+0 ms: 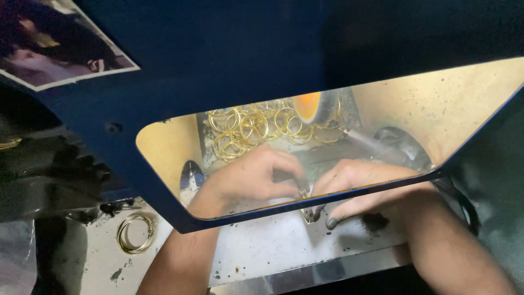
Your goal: Polishing gold-colored rings using a bench-mounted polishing machine with a rotating wheel inside a protective enclosure.
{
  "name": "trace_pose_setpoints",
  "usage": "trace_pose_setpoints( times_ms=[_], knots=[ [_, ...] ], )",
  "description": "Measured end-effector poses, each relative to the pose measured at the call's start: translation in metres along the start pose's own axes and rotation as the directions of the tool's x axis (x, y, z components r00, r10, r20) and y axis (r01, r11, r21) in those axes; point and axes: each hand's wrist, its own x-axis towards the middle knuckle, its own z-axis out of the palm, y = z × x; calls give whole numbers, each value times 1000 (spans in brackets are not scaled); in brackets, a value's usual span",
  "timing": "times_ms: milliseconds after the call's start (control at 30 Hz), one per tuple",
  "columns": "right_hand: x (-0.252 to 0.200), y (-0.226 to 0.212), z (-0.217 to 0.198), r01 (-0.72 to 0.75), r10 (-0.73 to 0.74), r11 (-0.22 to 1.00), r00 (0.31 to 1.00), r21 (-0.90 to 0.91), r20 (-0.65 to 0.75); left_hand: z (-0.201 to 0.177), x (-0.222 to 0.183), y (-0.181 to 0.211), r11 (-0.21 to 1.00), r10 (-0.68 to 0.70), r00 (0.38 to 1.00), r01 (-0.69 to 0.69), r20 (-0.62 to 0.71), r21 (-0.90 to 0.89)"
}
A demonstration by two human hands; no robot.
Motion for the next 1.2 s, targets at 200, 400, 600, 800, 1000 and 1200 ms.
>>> trace_pose_setpoints(
  times_ms=[200, 400, 600, 800, 1000, 1200],
  knots=[
    [1, 8, -3, 45, -44, 999, 998, -20, 48, -3, -1, 3, 998, -39, 999, 38, 11, 42],
    [0, 17, -6, 103, -98, 994, 989, -46, 110, -2, -1, 10, 994, -99, 995, 98, 17, 55],
    [-3, 21, -8, 166, -152, 983, 975, -74, 164, -12, 4, 21, 982, -79, 987, 53, 143, 181],
    [-6, 22, -6, 153, -138, 983, 981, -104, 137, -11, 3, 18, 986, -34, 991, 12, 127, 165],
    [-9, 14, -3, -8, 24, 988, 995, -157, 101, -10, 4, 19, 964, 235, 970, -224, -61, 146],
    [-28, 44, -11, -165, 170, 936, 985, -311, -13, -5, 7, 19, 974, 36, 999, -31, -20, 223]
  ],
)
